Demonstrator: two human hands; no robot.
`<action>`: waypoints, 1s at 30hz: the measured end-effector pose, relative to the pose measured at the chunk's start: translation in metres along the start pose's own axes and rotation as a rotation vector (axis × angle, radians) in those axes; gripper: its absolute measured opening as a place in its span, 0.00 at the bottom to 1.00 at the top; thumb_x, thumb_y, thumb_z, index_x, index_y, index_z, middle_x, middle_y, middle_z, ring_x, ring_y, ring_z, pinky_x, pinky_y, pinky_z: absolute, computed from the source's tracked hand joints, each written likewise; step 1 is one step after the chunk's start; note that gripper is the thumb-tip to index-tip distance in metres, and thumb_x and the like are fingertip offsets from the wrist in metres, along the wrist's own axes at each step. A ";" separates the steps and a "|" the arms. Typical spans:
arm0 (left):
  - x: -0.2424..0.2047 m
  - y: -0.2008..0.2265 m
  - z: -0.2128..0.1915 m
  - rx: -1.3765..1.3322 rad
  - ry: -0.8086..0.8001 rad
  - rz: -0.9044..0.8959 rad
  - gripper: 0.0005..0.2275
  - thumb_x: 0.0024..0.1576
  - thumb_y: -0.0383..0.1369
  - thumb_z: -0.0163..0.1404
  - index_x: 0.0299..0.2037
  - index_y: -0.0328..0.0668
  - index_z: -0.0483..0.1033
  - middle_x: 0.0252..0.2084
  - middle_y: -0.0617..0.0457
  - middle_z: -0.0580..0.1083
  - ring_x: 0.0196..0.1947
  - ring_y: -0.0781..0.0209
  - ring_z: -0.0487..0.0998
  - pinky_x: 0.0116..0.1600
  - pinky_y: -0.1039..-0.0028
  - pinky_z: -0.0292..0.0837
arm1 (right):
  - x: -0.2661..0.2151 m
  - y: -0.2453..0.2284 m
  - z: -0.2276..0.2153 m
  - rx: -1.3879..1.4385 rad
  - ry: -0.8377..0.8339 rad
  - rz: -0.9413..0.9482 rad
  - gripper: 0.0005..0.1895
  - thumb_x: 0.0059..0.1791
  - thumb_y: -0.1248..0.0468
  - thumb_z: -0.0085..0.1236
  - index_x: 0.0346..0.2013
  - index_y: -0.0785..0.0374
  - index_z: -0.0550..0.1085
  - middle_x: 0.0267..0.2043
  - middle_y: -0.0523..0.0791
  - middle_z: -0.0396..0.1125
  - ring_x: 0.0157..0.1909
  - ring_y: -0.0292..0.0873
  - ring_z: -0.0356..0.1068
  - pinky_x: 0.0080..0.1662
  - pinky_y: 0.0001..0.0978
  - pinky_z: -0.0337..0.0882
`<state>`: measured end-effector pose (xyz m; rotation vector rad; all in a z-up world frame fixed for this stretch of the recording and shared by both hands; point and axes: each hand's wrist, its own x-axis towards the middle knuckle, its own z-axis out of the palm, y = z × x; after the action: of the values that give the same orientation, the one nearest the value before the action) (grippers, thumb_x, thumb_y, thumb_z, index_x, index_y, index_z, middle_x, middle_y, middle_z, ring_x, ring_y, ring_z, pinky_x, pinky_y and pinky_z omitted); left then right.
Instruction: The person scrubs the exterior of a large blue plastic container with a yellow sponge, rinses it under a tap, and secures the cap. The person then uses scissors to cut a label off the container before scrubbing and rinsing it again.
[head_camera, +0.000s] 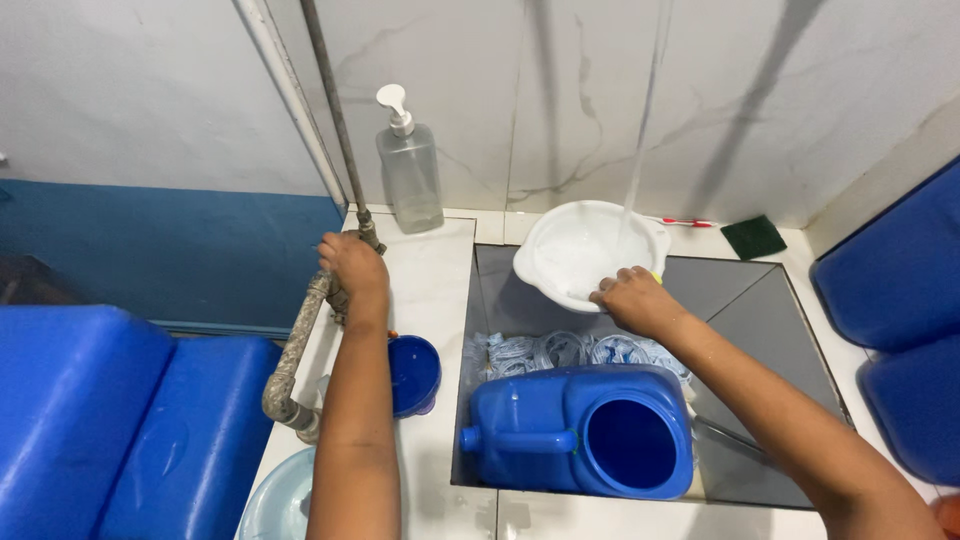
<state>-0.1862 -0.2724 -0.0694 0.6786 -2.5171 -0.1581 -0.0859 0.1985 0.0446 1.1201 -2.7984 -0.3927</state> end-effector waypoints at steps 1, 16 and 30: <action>0.000 0.001 0.003 0.068 -0.057 -0.010 0.13 0.63 0.30 0.48 0.51 0.25 0.76 0.59 0.37 0.66 0.58 0.42 0.65 0.62 0.54 0.62 | 0.005 -0.002 -0.002 -0.005 0.002 -0.012 0.13 0.44 0.67 0.54 0.42 0.53 0.79 0.38 0.45 0.73 0.42 0.51 0.73 0.46 0.46 0.71; -0.128 0.095 -0.090 -0.311 -0.597 0.184 0.12 0.57 0.34 0.46 0.35 0.41 0.85 0.40 0.36 0.79 0.43 0.36 0.82 0.48 0.50 0.77 | 0.172 -0.096 0.022 0.081 0.170 -0.273 0.08 0.46 0.64 0.52 0.37 0.53 0.78 0.39 0.43 0.72 0.46 0.51 0.72 0.49 0.47 0.70; -0.329 0.088 -0.054 -0.501 -1.187 0.977 0.23 0.48 0.46 0.58 0.48 0.36 0.81 0.43 0.35 0.80 0.43 0.38 0.82 0.50 0.54 0.77 | 0.308 -0.092 0.076 0.762 -0.178 -0.081 0.22 0.52 0.48 0.53 0.57 0.52 0.76 0.55 0.54 0.73 0.54 0.57 0.74 0.57 0.49 0.71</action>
<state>0.0457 -0.0312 -0.1528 -1.1988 -3.2563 -0.9917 -0.2626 -0.0626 -0.0542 1.3614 -3.1457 0.6680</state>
